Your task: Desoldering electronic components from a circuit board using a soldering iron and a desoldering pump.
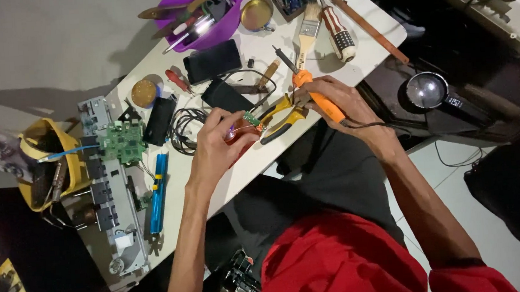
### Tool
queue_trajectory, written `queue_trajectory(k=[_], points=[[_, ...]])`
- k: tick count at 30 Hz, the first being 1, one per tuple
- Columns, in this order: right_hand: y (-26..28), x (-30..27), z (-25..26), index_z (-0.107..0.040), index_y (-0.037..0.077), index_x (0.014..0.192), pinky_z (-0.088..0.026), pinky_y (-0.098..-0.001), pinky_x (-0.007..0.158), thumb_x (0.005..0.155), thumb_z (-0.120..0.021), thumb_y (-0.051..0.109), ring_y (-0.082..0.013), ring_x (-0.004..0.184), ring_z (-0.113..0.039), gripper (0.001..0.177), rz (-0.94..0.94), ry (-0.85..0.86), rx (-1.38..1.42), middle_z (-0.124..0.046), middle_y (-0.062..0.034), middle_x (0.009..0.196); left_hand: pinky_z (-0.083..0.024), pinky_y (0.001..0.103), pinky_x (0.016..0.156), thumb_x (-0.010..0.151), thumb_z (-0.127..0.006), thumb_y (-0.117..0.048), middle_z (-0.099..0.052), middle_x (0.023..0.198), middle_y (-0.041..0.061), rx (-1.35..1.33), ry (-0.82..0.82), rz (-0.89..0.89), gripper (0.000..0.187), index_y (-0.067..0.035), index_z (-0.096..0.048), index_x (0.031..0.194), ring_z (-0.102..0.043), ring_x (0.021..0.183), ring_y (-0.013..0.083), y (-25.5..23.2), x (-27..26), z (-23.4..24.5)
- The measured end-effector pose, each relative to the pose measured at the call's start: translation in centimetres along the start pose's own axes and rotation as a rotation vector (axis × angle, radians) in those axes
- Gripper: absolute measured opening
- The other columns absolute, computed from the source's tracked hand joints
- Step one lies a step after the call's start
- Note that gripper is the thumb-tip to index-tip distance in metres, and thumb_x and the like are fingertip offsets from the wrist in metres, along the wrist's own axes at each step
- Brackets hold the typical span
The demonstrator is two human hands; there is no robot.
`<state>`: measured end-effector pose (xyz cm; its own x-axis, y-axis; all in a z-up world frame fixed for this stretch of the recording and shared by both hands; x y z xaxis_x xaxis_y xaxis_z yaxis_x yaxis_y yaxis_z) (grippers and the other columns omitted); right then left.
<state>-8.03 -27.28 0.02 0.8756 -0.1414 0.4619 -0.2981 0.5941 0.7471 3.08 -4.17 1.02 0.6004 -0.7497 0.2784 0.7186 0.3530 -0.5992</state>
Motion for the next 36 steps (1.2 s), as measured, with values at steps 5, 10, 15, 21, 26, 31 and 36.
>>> queue_trajectory(k=[5, 10, 15, 21, 26, 31, 36], points=[[2.7, 0.4, 0.5, -0.066, -0.003, 0.117, -0.048, -0.0614, 0.099, 0.103, -0.068, 0.013, -0.0399, 0.105, -0.065, 0.021, -0.11, -0.085, 0.153, -0.071, -0.0224, 0.101, -0.059, 0.044, 0.085, 0.075, -0.096, -0.024, -0.066, 0.094, 0.013, -0.131, -0.083, 0.064, 0.042, -0.005, -0.079, 0.109, -0.07, 0.092, 0.0327, 0.1, 0.6, 0.4], [-1.5, -1.1, -1.2, -0.067, 0.017, 0.12, -0.04, -0.0655, 0.111, 0.096, -0.071, 0.022, -0.0388, 0.117, -0.066, 0.025, 0.087, 0.024, -0.101, -0.072, -0.0033, 0.104, -0.057, 0.044, 0.082, 0.072, -0.097, -0.027, -0.067, 0.094, 0.012, -0.14, -0.093, 0.138, 0.041, -0.009, -0.081, 0.105, -0.07, 0.09, 0.0315, 0.8, 0.5, 0.3], [1.6, -1.2, -2.9, -0.068, 0.013, 0.112, -0.043, -0.0607, 0.108, 0.091, -0.078, 0.023, -0.0354, 0.109, -0.067, 0.026, 0.225, 0.016, -0.194, -0.07, -0.0069, 0.094, -0.058, 0.048, 0.083, 0.072, -0.097, -0.02, -0.067, 0.094, 0.014, -0.176, -0.082, 0.149, 0.039, -0.005, -0.08, 0.103, -0.069, 0.09, 0.0345, 0.0, 0.9, 0.7], [-0.5, -2.6, -5.9, -0.071, 0.017, 0.109, -0.042, -0.0472, 0.11, 0.092, -0.08, 0.027, -0.0243, 0.113, -0.066, 0.022, 0.214, -0.14, -0.307, -0.073, -0.0016, 0.098, -0.057, 0.048, 0.083, 0.07, -0.097, -0.019, -0.068, 0.093, 0.013, -0.197, -0.113, 0.133, 0.038, -0.007, -0.08, 0.102, -0.069, 0.09, 0.0339, 0.3, 0.9, 0.7], [-1.6, -3.3, -7.3, -0.075, 0.022, 0.107, -0.048, -0.0449, 0.1, 0.088, -0.08, 0.025, -0.0254, 0.106, -0.069, 0.02, 0.21, -0.319, -0.351, -0.072, 0.0015, 0.093, -0.056, 0.049, 0.082, 0.065, -0.098, -0.018, -0.068, 0.092, 0.015, -0.237, -0.155, 0.094, 0.039, -0.009, -0.08, 0.099, -0.069, 0.09, 0.04, 0.9, 0.6, 0.2], [-3.3, -4.9, -7.9, -0.072, 0.03, 0.118, -0.045, -0.0384, 0.103, 0.072, -0.09, 0.038, -0.0235, 0.107, -0.063, 0.05, -0.061, -0.664, -0.32, -0.067, 0.0029, 0.107, -0.055, 0.044, 0.083, 0.067, -0.1, -0.022, -0.066, 0.094, 0.012, -0.092, -0.17, 0.05, 0.044, -0.009, -0.08, 0.104, -0.068, 0.092, 0.0364, 2.1, 1.0, -0.5], [-0.3, -3.8, -7.0, -0.069, 0.027, 0.124, -0.04, -0.0318, 0.103, 0.079, -0.085, 0.039, -0.0181, 0.106, -0.063, 0.05, -0.195, -0.672, -0.185, -0.07, 0.0016, 0.107, -0.055, 0.046, 0.082, 0.067, -0.102, -0.015, -0.067, 0.096, 0.019, -0.075, -0.136, 0.112, 0.047, -0.004, -0.08, 0.106, -0.068, 0.092, 0.0412, -0.2, 1.7, -0.2]])
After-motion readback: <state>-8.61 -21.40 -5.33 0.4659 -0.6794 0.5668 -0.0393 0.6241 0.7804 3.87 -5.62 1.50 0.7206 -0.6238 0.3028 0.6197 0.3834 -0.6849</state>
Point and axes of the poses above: each hand's wrist, its own x-axis towards the middle knuckle, its own z-axis out of the back of the hand, y = z × x, the point moved 5 cm from there along x, towards the middle knuckle
